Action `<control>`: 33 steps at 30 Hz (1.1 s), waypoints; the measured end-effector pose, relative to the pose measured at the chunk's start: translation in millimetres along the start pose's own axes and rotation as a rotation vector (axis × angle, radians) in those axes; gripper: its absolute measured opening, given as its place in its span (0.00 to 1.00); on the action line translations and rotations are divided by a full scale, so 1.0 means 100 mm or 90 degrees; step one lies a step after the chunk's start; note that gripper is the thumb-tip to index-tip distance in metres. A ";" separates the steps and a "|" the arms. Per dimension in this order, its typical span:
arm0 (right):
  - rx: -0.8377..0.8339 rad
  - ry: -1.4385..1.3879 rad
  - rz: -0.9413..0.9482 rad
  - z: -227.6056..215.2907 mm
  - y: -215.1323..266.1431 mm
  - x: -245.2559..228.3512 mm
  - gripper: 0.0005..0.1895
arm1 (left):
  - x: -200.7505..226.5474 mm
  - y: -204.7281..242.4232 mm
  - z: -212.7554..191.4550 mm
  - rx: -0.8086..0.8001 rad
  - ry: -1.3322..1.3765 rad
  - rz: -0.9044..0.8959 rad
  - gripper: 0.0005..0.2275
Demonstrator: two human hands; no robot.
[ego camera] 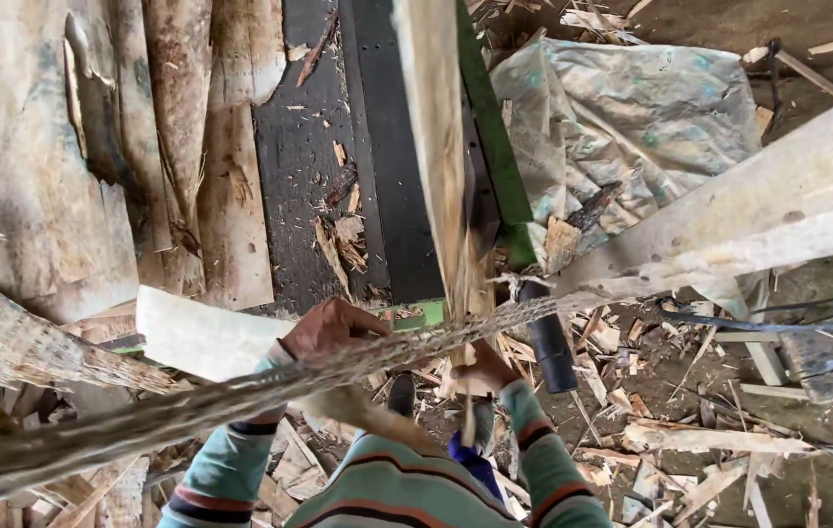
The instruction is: Cutting and sorting thin pieces of wood/bark scraps using a large manual cutting blade.
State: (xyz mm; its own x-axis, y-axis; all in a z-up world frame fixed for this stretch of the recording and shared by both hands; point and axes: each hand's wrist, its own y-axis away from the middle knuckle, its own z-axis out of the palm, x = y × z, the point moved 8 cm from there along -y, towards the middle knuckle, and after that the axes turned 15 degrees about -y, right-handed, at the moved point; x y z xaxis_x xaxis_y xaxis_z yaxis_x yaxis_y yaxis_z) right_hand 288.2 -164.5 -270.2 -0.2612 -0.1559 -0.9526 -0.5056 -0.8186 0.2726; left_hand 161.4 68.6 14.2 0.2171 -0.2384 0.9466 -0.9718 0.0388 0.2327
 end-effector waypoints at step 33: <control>0.165 0.426 0.301 -1.28 1.90 0.01 0.22 | -1.14 -0.08 -0.35 0.108 -0.184 -0.313 0.13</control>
State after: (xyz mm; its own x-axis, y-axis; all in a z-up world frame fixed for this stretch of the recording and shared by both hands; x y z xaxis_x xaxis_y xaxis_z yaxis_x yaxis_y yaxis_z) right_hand 297.0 -391.1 -236.7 0.0075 -0.8086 -0.5884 -0.6593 -0.4464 0.6050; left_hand 147.6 129.4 -88.0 0.6342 -0.4447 0.6324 -0.7703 -0.2929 0.5665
